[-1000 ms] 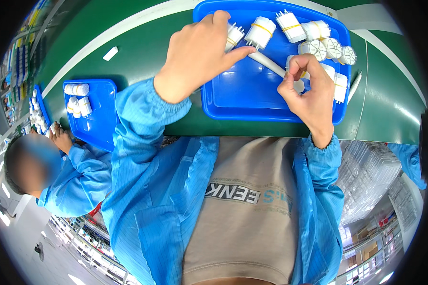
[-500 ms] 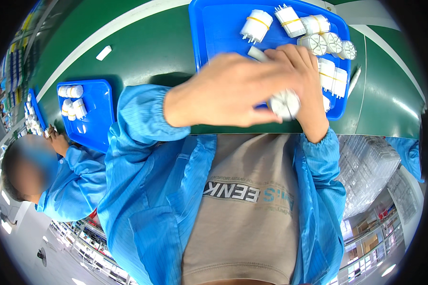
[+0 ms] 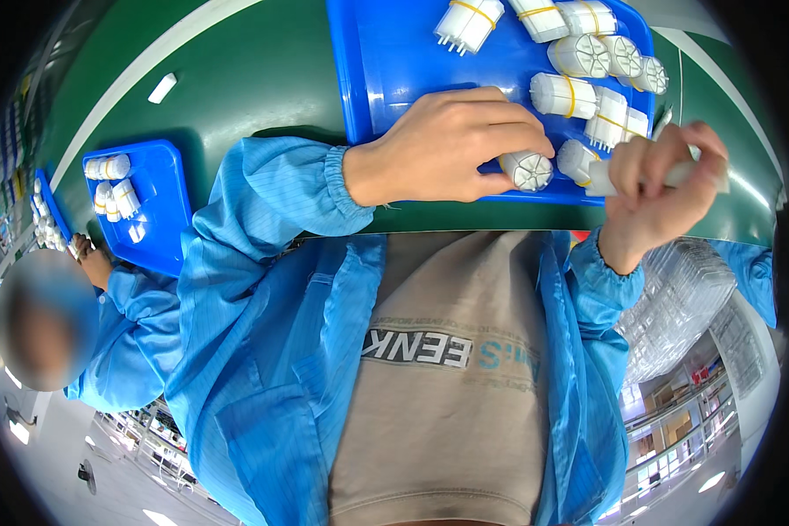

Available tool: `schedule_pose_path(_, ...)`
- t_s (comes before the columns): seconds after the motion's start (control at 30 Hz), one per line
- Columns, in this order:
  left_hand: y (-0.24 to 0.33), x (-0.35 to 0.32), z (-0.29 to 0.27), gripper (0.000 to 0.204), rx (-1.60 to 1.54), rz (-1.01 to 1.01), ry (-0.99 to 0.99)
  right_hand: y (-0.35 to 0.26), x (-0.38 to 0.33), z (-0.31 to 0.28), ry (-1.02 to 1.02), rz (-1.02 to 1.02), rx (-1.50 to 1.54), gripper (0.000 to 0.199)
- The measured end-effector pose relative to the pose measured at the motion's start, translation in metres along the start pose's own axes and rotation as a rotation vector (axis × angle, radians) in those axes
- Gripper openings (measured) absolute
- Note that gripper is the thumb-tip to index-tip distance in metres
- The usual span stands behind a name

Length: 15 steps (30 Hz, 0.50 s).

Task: Assembling and inspecting small white plastic components at a factory workstation.

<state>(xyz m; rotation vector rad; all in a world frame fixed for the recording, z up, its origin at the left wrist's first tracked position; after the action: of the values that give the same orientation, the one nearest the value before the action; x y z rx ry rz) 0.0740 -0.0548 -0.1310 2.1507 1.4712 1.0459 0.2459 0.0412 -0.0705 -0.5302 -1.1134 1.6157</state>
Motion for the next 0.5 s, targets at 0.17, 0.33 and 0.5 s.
schedule_pose_path(0.17,-0.006,0.0,-0.001,0.048,-0.025,-0.058,-0.047,-0.016,-0.004,-0.007,-0.112,0.149,0.391,0.055)
schedule_pose_path(0.33,-0.007,0.001,-0.001,0.044,-0.149,-0.175,-0.159,0.005,-0.02,0.017,-0.021,0.021,0.179,0.058)
schedule_pose_path(0.5,-0.009,-0.004,0.002,0.04,-0.081,-0.126,-0.119,0.027,-0.014,0.022,-0.027,0.026,0.147,0.044)
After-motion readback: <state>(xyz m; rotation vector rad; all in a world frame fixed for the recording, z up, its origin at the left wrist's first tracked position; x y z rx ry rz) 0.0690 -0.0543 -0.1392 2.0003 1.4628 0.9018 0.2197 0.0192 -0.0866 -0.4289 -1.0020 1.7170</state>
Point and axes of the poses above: each hand's wrist, its own x-axis towards the middle knuckle, its own z-axis out of the palm, y = z × x, the point moved 3 cm from there along x, towards the middle knuckle, and after that the axes turned 12 degrees about x, right-handed, at the moved point
